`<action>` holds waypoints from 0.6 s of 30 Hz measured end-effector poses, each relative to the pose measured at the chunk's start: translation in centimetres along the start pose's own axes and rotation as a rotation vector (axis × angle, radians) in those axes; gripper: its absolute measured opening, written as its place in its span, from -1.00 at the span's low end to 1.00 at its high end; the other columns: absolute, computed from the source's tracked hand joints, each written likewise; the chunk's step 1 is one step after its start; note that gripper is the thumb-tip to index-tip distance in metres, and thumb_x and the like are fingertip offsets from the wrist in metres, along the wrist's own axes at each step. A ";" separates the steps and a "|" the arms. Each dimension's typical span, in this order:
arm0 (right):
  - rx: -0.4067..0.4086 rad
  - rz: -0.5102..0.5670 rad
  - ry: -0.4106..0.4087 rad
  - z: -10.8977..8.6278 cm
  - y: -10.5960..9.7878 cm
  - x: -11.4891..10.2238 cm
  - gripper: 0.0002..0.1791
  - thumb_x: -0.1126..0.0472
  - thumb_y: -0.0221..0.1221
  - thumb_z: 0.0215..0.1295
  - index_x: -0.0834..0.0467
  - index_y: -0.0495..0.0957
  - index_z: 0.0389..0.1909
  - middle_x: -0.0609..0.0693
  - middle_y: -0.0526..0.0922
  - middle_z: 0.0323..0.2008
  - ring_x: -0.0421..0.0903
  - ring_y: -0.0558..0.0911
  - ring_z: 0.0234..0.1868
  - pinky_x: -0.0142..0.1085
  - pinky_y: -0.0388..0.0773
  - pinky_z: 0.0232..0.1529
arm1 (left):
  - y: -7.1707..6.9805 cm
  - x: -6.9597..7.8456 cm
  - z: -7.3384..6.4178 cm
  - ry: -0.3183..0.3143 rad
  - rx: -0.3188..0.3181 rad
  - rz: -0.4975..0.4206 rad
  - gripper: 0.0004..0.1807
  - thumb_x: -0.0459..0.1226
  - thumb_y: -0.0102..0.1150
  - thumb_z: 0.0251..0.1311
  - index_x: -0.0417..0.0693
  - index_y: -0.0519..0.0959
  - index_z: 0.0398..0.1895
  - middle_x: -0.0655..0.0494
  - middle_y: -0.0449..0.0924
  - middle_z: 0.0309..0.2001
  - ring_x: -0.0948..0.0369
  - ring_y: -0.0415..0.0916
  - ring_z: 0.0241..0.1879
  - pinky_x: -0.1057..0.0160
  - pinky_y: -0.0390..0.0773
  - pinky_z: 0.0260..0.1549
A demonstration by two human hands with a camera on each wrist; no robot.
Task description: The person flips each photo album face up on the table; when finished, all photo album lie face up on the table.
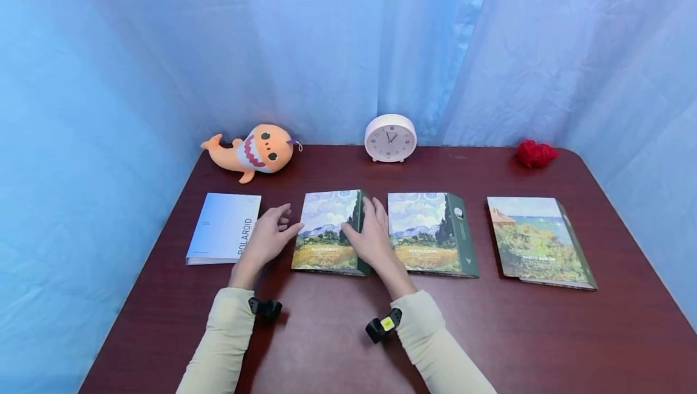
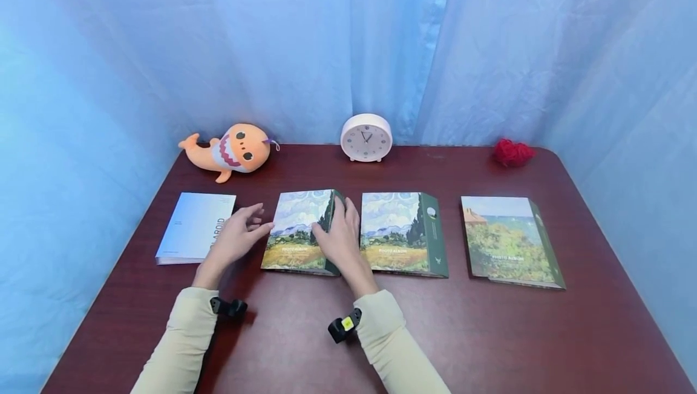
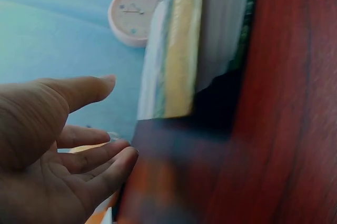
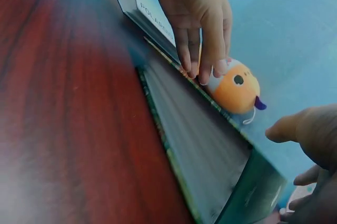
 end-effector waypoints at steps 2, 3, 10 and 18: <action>-0.019 -0.010 0.027 -0.3 0.1 0.6 -0.13 0.01 0.18 0.27 0.15 -0.02 0.49 0.22 -0.11 0.49 0.18 -0.09 0.50 0.16 0.09 0.38 | 0.5 0.1 0.2 0.006 -0.006 0.013 -0.30 -0.14 0.20 0.26 -0.29 0.25 0.37 -0.20 0.44 0.15 -0.04 0.51 0.07 0.01 0.53 0.05; -0.027 -0.010 0.036 -0.4 0.2 0.9 -0.12 0.01 0.19 0.27 0.16 -0.03 0.50 0.22 -0.11 0.49 0.18 -0.08 0.50 0.16 0.09 0.38 | 0.7 0.2 0.3 0.006 -0.009 0.019 -0.30 -0.14 0.21 0.25 -0.30 0.26 0.37 -0.19 0.46 0.13 -0.03 0.52 0.06 0.01 0.53 0.04; -0.073 -0.023 0.048 -1.3 0.3 1.7 -0.10 -0.03 0.17 0.29 0.17 -0.05 0.50 0.24 -0.11 0.50 0.21 -0.05 0.49 0.17 0.09 0.38 | 1.7 0.2 0.6 -0.010 -0.033 0.046 -0.34 -0.16 0.23 0.23 -0.30 0.33 0.33 -0.14 0.52 0.04 0.03 0.56 -0.02 0.06 0.56 -0.03; -0.098 -0.002 0.038 -1.2 0.1 2.1 -0.16 -0.03 0.14 0.31 0.12 -0.01 0.50 0.22 -0.02 0.48 0.25 0.09 0.45 0.20 0.17 0.33 | 2.3 0.4 0.9 -0.014 -0.051 0.064 -0.37 -0.13 0.24 0.22 -0.21 0.37 0.32 -0.10 0.52 0.03 0.07 0.53 -0.03 0.07 0.55 -0.07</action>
Point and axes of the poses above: each hand's wrist, its own z-axis towards the middle knuckle, its own y-axis out of the palm, x = y × z, the point moved 6 cm from there along z, towards the middle knuckle
